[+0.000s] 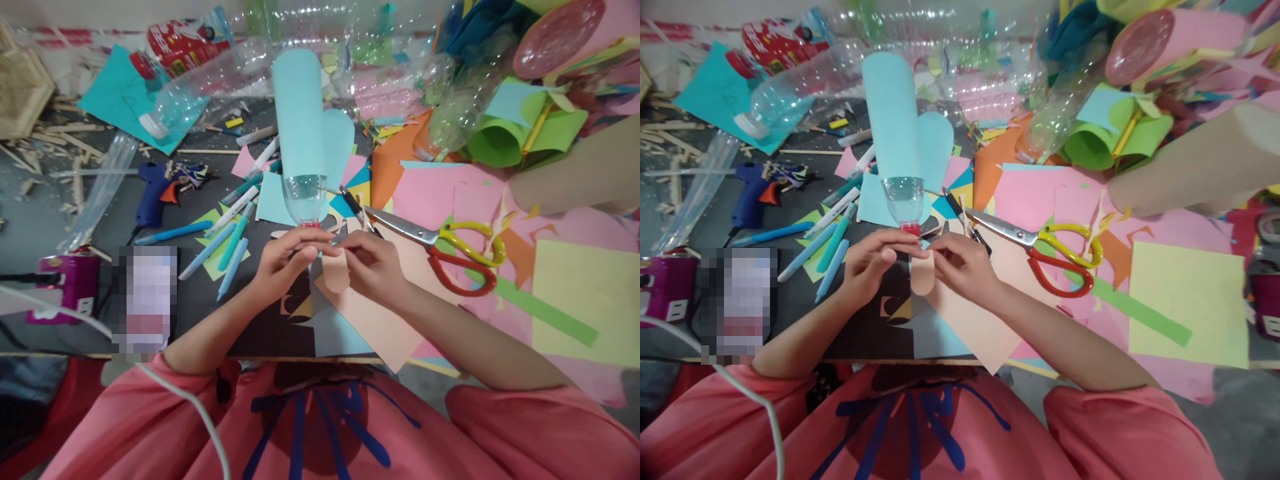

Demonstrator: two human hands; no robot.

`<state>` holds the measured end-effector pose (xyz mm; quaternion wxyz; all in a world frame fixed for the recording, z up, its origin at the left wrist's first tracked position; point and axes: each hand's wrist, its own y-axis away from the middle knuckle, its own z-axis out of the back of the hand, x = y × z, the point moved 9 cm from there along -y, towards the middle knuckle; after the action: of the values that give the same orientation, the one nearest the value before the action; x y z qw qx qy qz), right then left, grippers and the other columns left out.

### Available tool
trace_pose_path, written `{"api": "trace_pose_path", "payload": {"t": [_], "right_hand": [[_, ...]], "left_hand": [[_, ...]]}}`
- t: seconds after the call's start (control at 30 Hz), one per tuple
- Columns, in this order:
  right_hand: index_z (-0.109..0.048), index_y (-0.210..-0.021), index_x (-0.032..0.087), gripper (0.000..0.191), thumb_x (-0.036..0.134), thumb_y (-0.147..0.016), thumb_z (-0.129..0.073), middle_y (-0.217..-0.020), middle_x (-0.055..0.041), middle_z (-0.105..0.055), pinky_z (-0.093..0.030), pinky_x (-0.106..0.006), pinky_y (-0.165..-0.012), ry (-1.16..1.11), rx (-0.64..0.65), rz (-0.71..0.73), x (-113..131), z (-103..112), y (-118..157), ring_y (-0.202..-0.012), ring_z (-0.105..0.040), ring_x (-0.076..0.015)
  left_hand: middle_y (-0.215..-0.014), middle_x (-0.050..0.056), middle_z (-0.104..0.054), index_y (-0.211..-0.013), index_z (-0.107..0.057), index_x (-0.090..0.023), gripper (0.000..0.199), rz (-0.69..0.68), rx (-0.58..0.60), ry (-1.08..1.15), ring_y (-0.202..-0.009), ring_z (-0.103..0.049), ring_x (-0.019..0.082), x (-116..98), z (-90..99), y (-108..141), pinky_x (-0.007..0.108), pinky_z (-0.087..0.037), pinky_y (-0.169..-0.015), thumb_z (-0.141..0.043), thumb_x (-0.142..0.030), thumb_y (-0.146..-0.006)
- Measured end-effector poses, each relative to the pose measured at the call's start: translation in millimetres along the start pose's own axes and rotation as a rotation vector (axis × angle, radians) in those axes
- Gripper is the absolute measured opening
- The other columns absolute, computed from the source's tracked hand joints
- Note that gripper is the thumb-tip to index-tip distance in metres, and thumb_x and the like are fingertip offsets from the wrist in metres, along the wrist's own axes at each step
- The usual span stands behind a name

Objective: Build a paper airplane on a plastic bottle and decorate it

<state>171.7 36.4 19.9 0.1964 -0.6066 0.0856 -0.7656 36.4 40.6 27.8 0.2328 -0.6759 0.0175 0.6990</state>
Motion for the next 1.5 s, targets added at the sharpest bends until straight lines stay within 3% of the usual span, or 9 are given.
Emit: {"api": "trace_pose_path", "payload": {"t": [0.07, 0.17, 0.4, 0.6, 0.73, 0.9, 1.5], "right_hand": [[-0.064, -0.083, 0.023, 0.014, 0.017, -0.092, -0.055, -0.071, 0.0000, -0.068, -0.049, -0.026, -0.061, 0.080, 0.021, 0.136, 13, -2, 2, -0.065, -0.063, -0.0126], [-0.065, -0.088, 0.024, 0.013, 0.018, -0.092, -0.055, -0.074, -0.0006, -0.071, -0.052, -0.027, -0.064, 0.140, 0.019, 0.233, 22, -2, 4, -0.068, -0.065, -0.0134], [-0.066, -0.092, 0.026, 0.016, 0.015, -0.093, -0.054, -0.077, -0.0003, -0.074, -0.056, -0.026, -0.064, 0.198, -0.050, 0.318, 29, 4, 6, -0.070, -0.069, -0.0132], [-0.067, -0.095, 0.024, 0.012, 0.016, -0.092, -0.057, -0.079, -0.0025, -0.074, -0.056, -0.027, -0.066, 0.150, -0.056, 0.272, 27, 6, 4, -0.072, -0.068, -0.0134], [-0.066, -0.099, 0.023, 0.013, 0.022, -0.094, -0.053, -0.082, -0.0040, -0.073, -0.057, -0.029, -0.068, 0.095, -0.033, 0.230, 24, 5, 2, -0.075, -0.068, -0.0142], [-0.065, -0.094, 0.024, 0.006, 0.021, -0.089, -0.063, -0.080, -0.0020, -0.073, -0.057, -0.028, -0.066, 0.122, -0.049, 0.220, 21, 4, 3, -0.072, -0.067, -0.0139], [-0.065, -0.084, 0.022, 0.010, 0.013, -0.087, -0.063, -0.075, 0.0001, -0.072, -0.055, -0.027, -0.063, 0.122, -0.035, 0.164, 20, 3, 1, -0.068, -0.067, -0.0129]], "left_hand": [[-0.084, 0.003, -0.076, -0.100, -0.069, -0.020, 0.022, 0.062, -0.047, -0.004, -0.080, -0.071, 0.014, 6, 4.0, -1, 0.025, -0.054, -0.077, -0.059, -0.038, -0.094], [-0.084, 0.004, -0.073, -0.087, -0.069, -0.018, 0.021, 0.057, -0.038, -0.078, -0.078, -0.068, 0.013, 8, 2.0, -3, 0.024, -0.053, -0.073, -0.070, -0.039, -0.086], [-0.080, 0.005, -0.073, -0.085, -0.066, -0.016, 0.018, -0.076, 0.035, -0.250, -0.073, -0.065, 0.012, -2, -6.1, -5, 0.023, -0.052, -0.069, -0.066, -0.034, -0.088], [-0.081, 0.005, -0.076, -0.086, -0.067, -0.015, 0.009, -0.205, -0.010, -0.379, -0.076, -0.071, 0.012, -14, -3.6, -3, 0.021, -0.054, -0.072, -0.069, -0.025, -0.087], [-0.080, 0.005, -0.076, -0.085, -0.067, -0.015, 0.010, -0.235, -0.037, -0.463, -0.076, -0.072, 0.012, -18, -3.3, -4, 0.021, -0.055, -0.073, -0.068, -0.025, -0.087], [-0.077, 0.004, -0.076, -0.084, -0.066, -0.015, 0.010, -0.285, -0.049, -0.509, -0.072, -0.072, 0.011, -23, -5.3, -4, 0.020, -0.055, -0.072, -0.069, -0.024, -0.087], [-0.075, 0.002, -0.075, -0.084, -0.067, -0.017, 0.010, -0.285, -0.028, -0.502, -0.071, -0.071, 0.011, -23, -6.5, -3, 0.022, -0.054, -0.071, -0.063, -0.024, -0.091]]}}
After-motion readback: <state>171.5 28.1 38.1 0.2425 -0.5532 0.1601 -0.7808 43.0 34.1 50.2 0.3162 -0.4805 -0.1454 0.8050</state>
